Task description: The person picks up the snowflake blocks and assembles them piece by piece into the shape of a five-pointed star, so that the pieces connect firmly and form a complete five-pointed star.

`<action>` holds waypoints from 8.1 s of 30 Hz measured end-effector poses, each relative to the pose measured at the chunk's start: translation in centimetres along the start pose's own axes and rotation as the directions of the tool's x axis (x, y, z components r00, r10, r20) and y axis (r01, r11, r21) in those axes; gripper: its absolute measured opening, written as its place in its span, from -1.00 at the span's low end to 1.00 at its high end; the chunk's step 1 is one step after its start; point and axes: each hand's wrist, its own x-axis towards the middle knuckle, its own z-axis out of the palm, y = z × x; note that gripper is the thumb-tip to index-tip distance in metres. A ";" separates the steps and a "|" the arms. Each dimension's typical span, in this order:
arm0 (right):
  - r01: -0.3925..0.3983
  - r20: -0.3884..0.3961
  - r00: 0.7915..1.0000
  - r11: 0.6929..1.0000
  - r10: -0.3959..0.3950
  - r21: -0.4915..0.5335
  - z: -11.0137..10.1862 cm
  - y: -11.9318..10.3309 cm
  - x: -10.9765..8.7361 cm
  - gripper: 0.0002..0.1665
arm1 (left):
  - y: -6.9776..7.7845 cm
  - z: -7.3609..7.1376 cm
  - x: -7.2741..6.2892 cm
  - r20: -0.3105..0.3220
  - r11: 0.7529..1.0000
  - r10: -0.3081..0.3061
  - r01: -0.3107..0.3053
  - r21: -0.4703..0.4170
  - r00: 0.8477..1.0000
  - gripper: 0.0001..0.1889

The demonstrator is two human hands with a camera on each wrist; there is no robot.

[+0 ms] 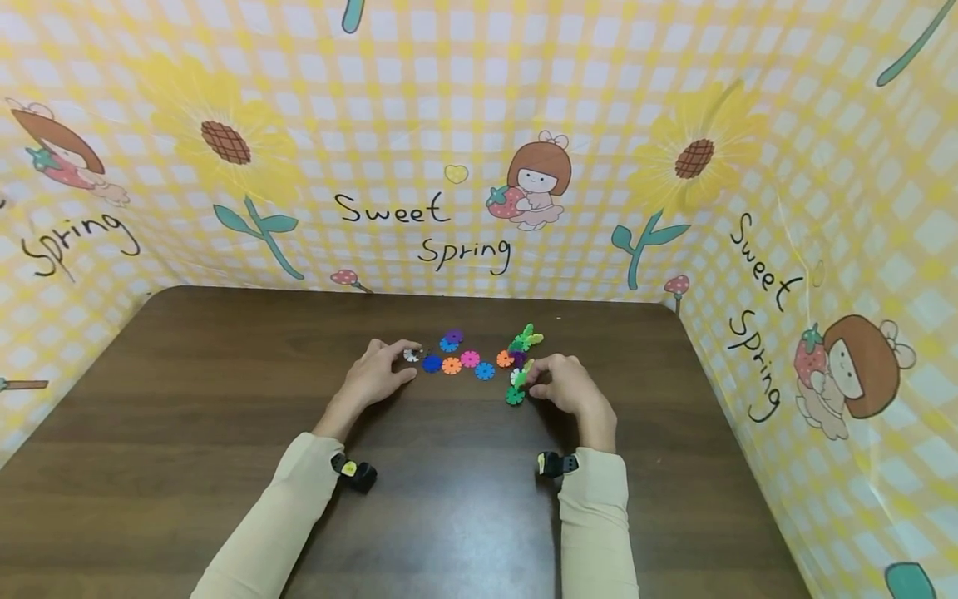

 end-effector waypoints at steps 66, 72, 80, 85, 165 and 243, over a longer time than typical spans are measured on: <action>-0.141 -0.131 0.983 0.986 0.129 -0.090 7.1 -5.8 4.0 -0.70 | 2.8 -5.0 -2.9 0.154 0.955 0.211 -0.170 -0.243 0.965 -0.75; -0.168 -0.059 0.985 0.982 0.164 -0.082 6.8 -6.3 3.9 -0.62 | 3.3 -5.0 -3.2 0.182 0.945 0.226 -0.170 -0.280 0.957 -0.75; -0.118 -0.004 0.993 0.990 0.118 -0.071 6.5 -6.1 3.6 -0.67 | 3.4 -4.9 -3.4 0.214 0.923 0.239 -0.153 -0.354 0.947 -0.74; 0.083 -0.022 0.996 0.996 -0.082 0.039 5.7 -6.1 3.3 -0.80 | 3.3 -4.8 -3.3 0.230 0.902 0.250 -0.140 -0.409 0.940 -0.73; 0.139 -0.183 0.979 0.961 -0.095 0.241 6.9 -5.1 5.5 -0.67 | 3.4 -6.3 -3.3 0.301 0.764 0.316 -0.053 -0.643 0.900 -0.87; 0.453 -0.237 0.872 0.890 -0.429 0.055 2.4 -11.2 2.4 -0.96 | 4.0 -7.3 -4.3 0.272 0.734 0.313 -0.050 -0.677 0.910 -0.72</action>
